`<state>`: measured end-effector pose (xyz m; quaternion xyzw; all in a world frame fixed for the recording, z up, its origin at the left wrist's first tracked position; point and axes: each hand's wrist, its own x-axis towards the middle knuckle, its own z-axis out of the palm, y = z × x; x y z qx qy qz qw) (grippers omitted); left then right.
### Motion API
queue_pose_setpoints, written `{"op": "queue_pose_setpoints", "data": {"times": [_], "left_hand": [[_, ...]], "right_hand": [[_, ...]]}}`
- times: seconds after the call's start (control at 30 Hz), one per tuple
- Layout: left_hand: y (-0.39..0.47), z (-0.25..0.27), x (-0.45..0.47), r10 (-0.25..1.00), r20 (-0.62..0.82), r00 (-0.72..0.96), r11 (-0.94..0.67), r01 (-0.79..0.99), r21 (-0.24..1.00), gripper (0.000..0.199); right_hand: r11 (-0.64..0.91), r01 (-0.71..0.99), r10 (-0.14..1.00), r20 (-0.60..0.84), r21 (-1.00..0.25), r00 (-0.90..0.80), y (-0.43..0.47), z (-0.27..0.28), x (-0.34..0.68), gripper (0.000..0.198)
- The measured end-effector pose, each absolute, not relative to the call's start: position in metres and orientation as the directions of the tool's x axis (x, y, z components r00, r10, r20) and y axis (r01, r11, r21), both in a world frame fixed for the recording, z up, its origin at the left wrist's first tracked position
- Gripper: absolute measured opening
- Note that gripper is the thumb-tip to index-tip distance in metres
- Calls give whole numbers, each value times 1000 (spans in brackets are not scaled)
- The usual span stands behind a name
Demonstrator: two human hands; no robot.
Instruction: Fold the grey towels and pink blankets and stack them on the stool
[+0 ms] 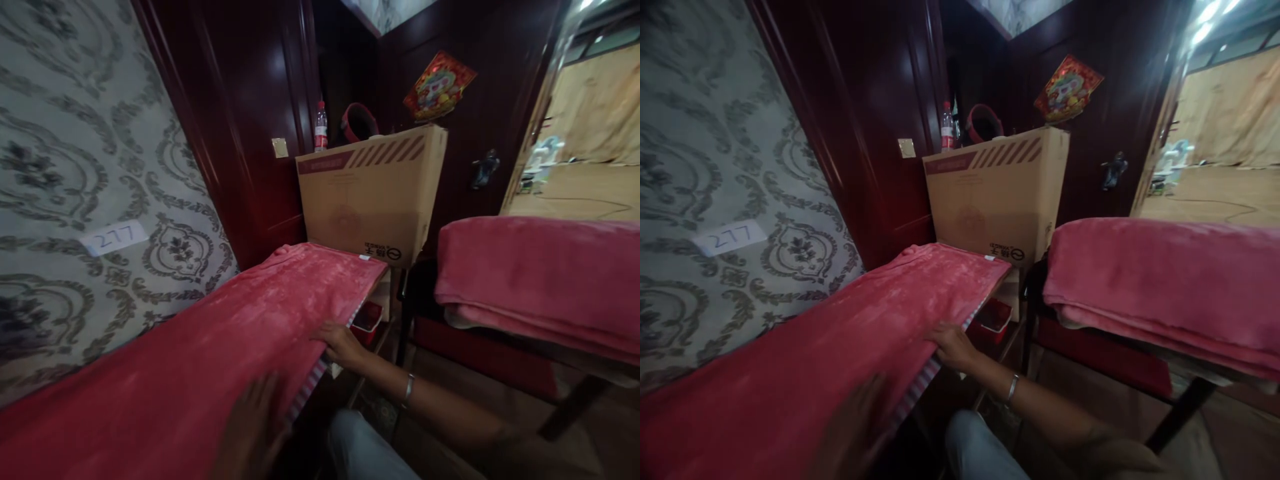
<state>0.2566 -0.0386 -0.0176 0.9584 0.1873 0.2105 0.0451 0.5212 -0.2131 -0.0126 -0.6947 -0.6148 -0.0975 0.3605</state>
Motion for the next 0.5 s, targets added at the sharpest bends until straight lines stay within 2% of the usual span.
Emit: {"op": "queue_pose_setpoints", "data": {"times": [0.03,0.1,0.17,0.27,0.4,0.5], "left_hand": [[-51,-23,276,322,343,883,-947,306,101,56],[-62,-25,302,308,289,906,-950,311,38,58],[-59,-20,311,357,275,893,-931,362,33,56],[-47,-13,302,378,281,882,-923,380,49,54],[-46,-20,287,336,409,848,-933,360,19,62],[-44,-36,284,242,483,841,-943,322,-87,62]], "right_hand": [[3,926,785,575,-376,231,-214,-10,523,48],[-22,930,785,570,-368,244,-217,-9,529,44],[-79,931,788,551,-355,277,-222,-9,542,40],[-271,898,763,492,-346,419,-231,-9,575,42],[-481,774,633,447,-412,632,-247,-7,642,47],[-598,641,487,417,-482,767,-259,-7,691,45]]}}
